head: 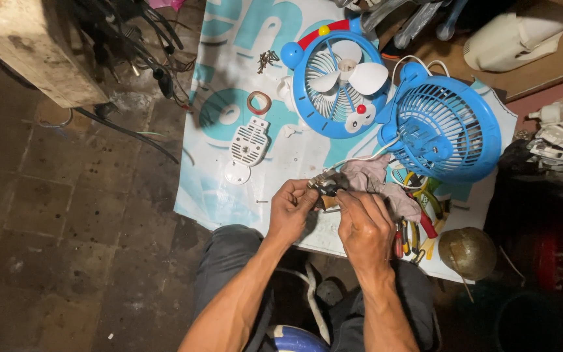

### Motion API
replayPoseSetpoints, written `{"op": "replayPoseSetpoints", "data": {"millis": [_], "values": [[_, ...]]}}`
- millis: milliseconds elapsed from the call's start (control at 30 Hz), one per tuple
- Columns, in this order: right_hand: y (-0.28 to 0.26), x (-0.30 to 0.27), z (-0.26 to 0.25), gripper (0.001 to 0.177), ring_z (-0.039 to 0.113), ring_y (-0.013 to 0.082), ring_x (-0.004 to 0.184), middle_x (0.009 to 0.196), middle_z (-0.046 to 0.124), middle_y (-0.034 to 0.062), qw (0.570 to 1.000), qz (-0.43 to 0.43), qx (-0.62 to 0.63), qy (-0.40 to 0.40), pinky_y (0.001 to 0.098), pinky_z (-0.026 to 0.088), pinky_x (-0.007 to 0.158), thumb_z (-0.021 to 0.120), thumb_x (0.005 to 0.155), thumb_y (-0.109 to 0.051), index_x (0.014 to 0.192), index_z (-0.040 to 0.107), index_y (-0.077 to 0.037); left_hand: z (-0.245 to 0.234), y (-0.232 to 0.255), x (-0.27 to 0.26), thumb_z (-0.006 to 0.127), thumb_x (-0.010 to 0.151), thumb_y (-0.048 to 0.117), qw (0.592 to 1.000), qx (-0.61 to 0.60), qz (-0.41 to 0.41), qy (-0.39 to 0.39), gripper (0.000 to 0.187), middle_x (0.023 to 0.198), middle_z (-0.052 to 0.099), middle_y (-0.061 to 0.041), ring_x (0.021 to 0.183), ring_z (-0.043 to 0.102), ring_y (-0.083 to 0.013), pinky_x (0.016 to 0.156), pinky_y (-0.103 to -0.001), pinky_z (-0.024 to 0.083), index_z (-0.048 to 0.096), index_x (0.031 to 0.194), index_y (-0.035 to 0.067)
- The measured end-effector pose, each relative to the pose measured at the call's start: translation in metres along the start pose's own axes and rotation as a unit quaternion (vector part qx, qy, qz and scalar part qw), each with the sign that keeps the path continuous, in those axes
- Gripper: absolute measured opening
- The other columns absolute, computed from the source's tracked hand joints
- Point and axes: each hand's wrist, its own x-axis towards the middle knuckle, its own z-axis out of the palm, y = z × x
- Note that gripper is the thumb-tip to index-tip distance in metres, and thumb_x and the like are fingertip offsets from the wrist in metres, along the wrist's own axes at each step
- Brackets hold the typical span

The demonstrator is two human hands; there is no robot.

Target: The person cleans a small motor component with a cloth and then uses a screwdriver to tighten screws on the motor housing. The workspace contains a disassembled blue fan and various tools.

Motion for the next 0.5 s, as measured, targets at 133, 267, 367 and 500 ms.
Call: {"op": "replayPoseSetpoints", "data": {"millis": [133, 267, 367, 500], "values": [[-0.002, -0.002, 0.002, 0.006, 0.067, 0.0275, 0.072, 0.077, 0.066, 0.0063, 1.0, 0.009, 0.003, 0.011, 0.0337, 0.056, 0.067, 0.069, 0.095, -0.006, 0.092, 0.074, -0.007, 0.003, 0.008, -0.002, 0.073, 0.092, 0.01, 1.0, 0.013, 0.015, 0.013, 0.026, 0.08, 0.071, -0.012, 0.07, 0.069, -0.0123, 0.066, -0.027, 0.06, 0.064, 0.111, -0.005], [-0.007, -0.004, 0.003, 0.004, 0.067, 0.028, 0.071, 0.077, 0.067, 0.0069, 1.0, 0.023, -0.003, 0.016, 0.034, 0.055, 0.065, 0.072, 0.094, -0.006, 0.091, 0.073, -0.007, 0.003, 0.007, -0.003, 0.073, 0.091, 0.009, 0.998, 0.043, 0.047, 0.027, 0.026, 0.085, 0.072, -0.011, 0.073, 0.066, -0.0097, 0.068, -0.025, 0.057, 0.064, 0.113, -0.004], [-0.009, -0.006, 0.003, 0.003, 0.067, 0.0264, 0.067, 0.074, 0.066, 0.0055, 0.999, 0.036, -0.013, 0.016, 0.0325, 0.055, 0.062, 0.074, 0.092, -0.007, 0.089, 0.074, -0.008, 0.002, 0.006, -0.004, 0.072, 0.092, 0.007, 0.996, 0.041, 0.065, 0.034, 0.027, 0.088, 0.073, -0.012, 0.072, 0.066, -0.0099, 0.069, -0.025, 0.056, 0.064, 0.115, -0.004], [-0.01, -0.011, 0.005, 0.004, 0.066, 0.0245, 0.062, 0.067, 0.063, 0.0055, 0.998, 0.061, -0.012, 0.012, 0.0321, 0.054, 0.057, 0.077, 0.089, -0.006, 0.086, 0.074, -0.007, 0.005, 0.009, -0.007, 0.07, 0.093, 0.007, 0.993, 0.063, 0.092, 0.035, 0.026, 0.09, 0.073, -0.012, 0.071, 0.063, -0.0083, 0.069, -0.026, 0.056, 0.063, 0.116, -0.003]]}}
